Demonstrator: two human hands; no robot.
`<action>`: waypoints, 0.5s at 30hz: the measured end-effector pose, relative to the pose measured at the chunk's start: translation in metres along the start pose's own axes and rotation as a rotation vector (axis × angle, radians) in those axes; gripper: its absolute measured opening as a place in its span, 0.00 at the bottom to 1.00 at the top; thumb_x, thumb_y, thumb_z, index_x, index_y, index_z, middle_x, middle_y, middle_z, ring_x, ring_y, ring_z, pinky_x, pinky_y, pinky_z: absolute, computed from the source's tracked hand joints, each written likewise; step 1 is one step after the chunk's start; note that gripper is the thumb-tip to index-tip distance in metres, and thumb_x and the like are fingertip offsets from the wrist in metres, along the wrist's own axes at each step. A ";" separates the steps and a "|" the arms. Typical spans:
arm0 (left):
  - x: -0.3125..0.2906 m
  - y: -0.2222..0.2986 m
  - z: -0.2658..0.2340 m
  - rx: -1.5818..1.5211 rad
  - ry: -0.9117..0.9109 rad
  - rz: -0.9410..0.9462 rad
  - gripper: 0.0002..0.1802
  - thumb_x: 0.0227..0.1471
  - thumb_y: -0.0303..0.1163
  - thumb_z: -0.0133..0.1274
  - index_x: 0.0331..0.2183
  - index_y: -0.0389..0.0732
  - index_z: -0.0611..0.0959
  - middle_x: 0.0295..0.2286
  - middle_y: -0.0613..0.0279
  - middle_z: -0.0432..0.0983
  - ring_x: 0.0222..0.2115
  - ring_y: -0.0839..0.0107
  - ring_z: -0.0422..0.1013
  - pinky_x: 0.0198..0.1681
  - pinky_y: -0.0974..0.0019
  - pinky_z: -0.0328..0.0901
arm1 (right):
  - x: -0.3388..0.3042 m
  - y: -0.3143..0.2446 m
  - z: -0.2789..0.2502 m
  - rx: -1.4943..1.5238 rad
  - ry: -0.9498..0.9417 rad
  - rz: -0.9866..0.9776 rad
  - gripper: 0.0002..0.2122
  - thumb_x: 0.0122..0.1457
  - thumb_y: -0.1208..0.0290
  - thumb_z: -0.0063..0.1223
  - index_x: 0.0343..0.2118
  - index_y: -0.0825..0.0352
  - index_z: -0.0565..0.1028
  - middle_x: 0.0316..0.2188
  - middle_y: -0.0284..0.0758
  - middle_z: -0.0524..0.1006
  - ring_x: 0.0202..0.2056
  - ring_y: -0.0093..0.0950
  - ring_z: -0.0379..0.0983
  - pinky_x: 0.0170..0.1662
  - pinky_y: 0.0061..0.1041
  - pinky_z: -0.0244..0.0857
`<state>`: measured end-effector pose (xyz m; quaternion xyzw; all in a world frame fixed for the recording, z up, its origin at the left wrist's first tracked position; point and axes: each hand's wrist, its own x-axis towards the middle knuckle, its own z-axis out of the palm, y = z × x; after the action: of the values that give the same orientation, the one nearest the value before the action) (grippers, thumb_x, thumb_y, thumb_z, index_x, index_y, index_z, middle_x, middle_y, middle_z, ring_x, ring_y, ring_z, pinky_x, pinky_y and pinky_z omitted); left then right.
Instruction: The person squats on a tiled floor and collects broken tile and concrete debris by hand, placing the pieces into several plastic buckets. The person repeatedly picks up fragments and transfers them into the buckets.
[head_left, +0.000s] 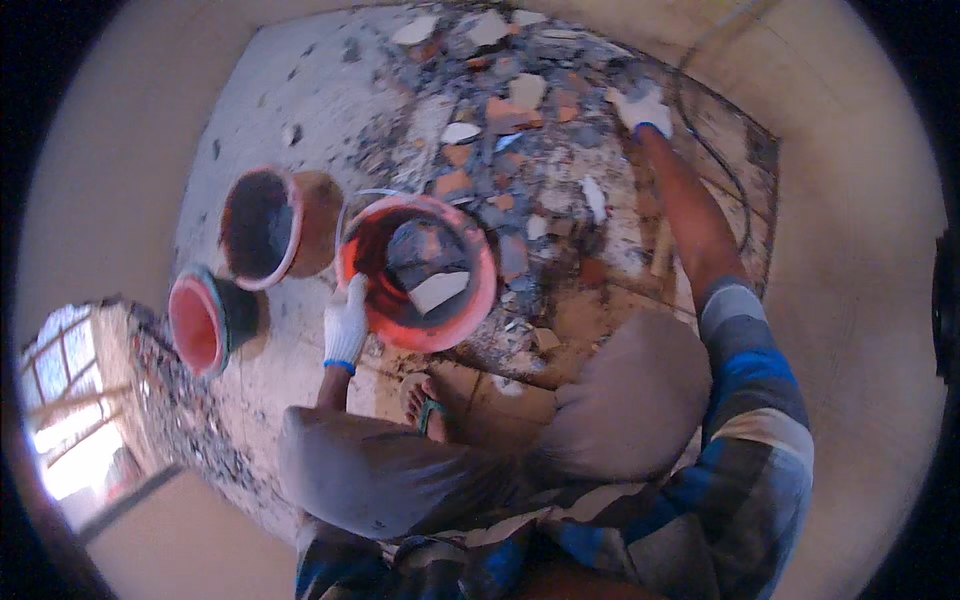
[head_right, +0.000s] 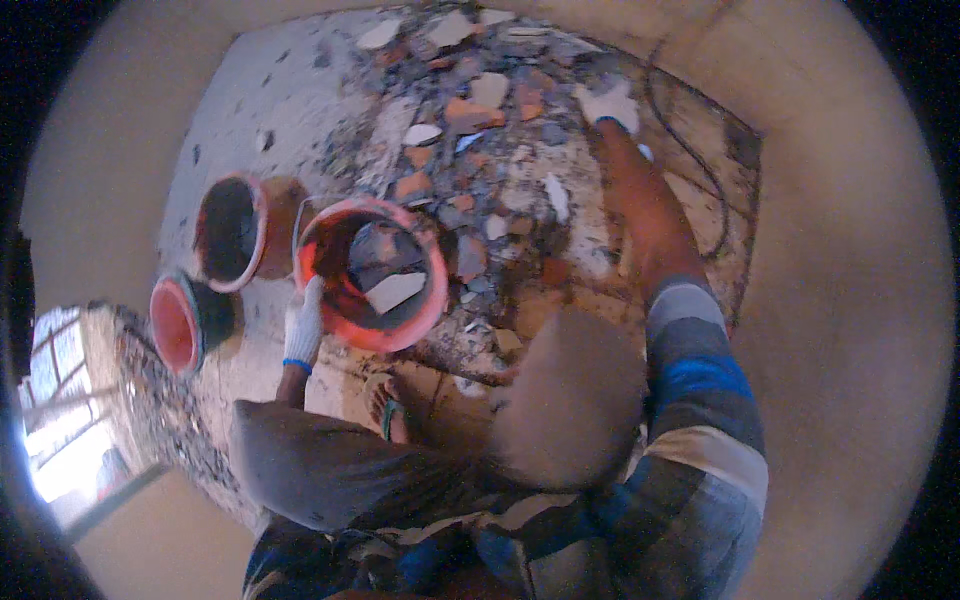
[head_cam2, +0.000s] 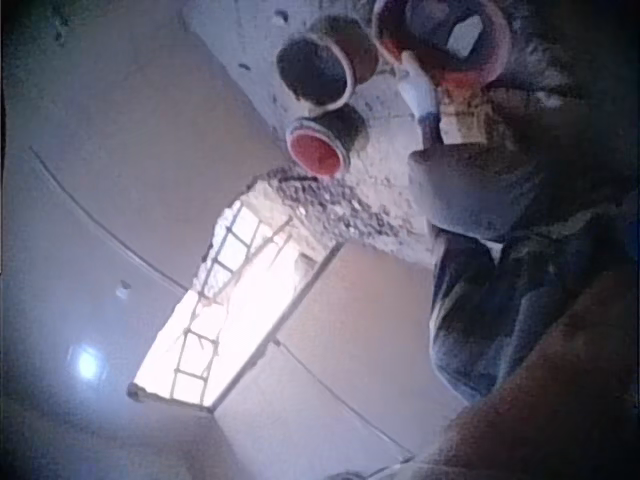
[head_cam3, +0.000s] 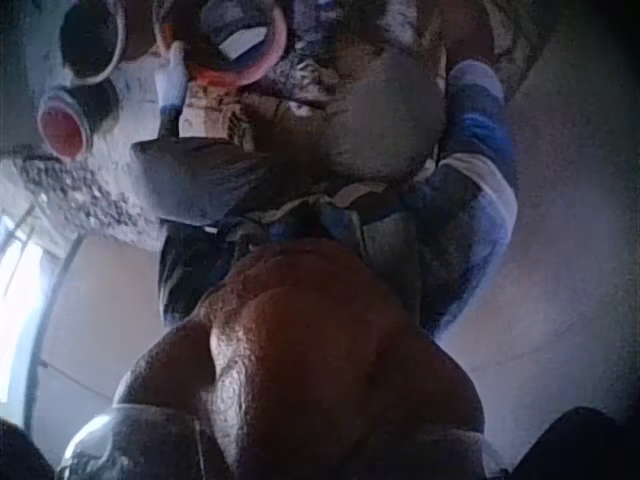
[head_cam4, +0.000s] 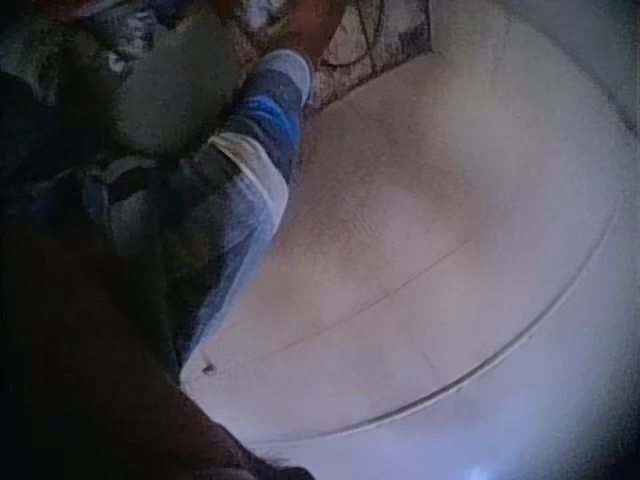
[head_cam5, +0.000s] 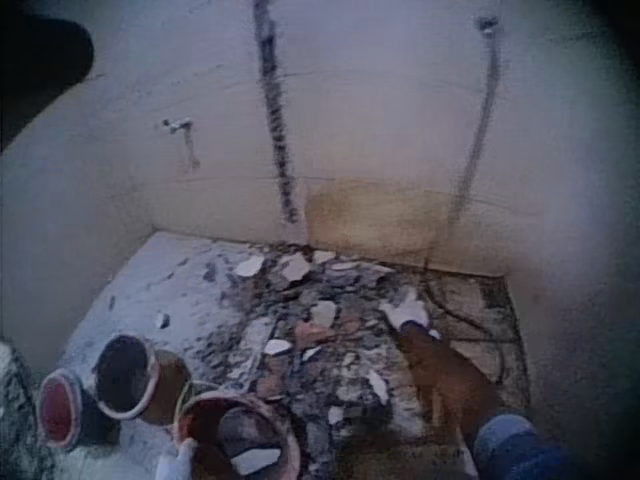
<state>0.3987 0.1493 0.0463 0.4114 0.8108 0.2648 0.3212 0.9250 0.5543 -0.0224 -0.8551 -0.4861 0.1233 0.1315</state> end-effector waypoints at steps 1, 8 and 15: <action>0.000 0.000 0.001 -0.128 -0.059 -0.078 0.34 0.71 0.55 0.52 0.51 0.29 0.86 0.44 0.45 0.88 0.46 0.58 0.81 0.52 0.55 0.71 | 0.007 -0.005 0.010 -0.016 0.009 0.040 0.55 0.52 0.24 0.59 0.75 0.60 0.59 0.64 0.53 0.77 0.63 0.51 0.77 0.62 0.52 0.72; 0.020 0.016 -0.001 0.057 -0.037 -0.168 0.35 0.68 0.58 0.55 0.49 0.30 0.86 0.40 0.44 0.87 0.44 0.57 0.82 0.51 0.54 0.72 | 0.012 0.007 0.035 -0.096 -0.050 0.030 0.55 0.51 0.28 0.61 0.77 0.58 0.60 0.68 0.55 0.73 0.67 0.50 0.72 0.69 0.48 0.66; 0.023 0.019 0.016 -0.490 -0.046 0.060 0.29 0.71 0.50 0.56 0.57 0.33 0.83 0.47 0.60 0.84 0.49 0.70 0.76 0.56 0.62 0.69 | -0.037 0.050 -0.023 0.748 -0.320 0.026 0.32 0.65 0.47 0.55 0.63 0.68 0.76 0.50 0.45 0.85 0.51 0.41 0.84 0.54 0.41 0.76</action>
<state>0.4093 0.1807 0.0419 0.3509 0.7023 0.4535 0.4219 0.9542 0.4948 -0.0154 -0.7244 -0.4112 0.4248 0.3545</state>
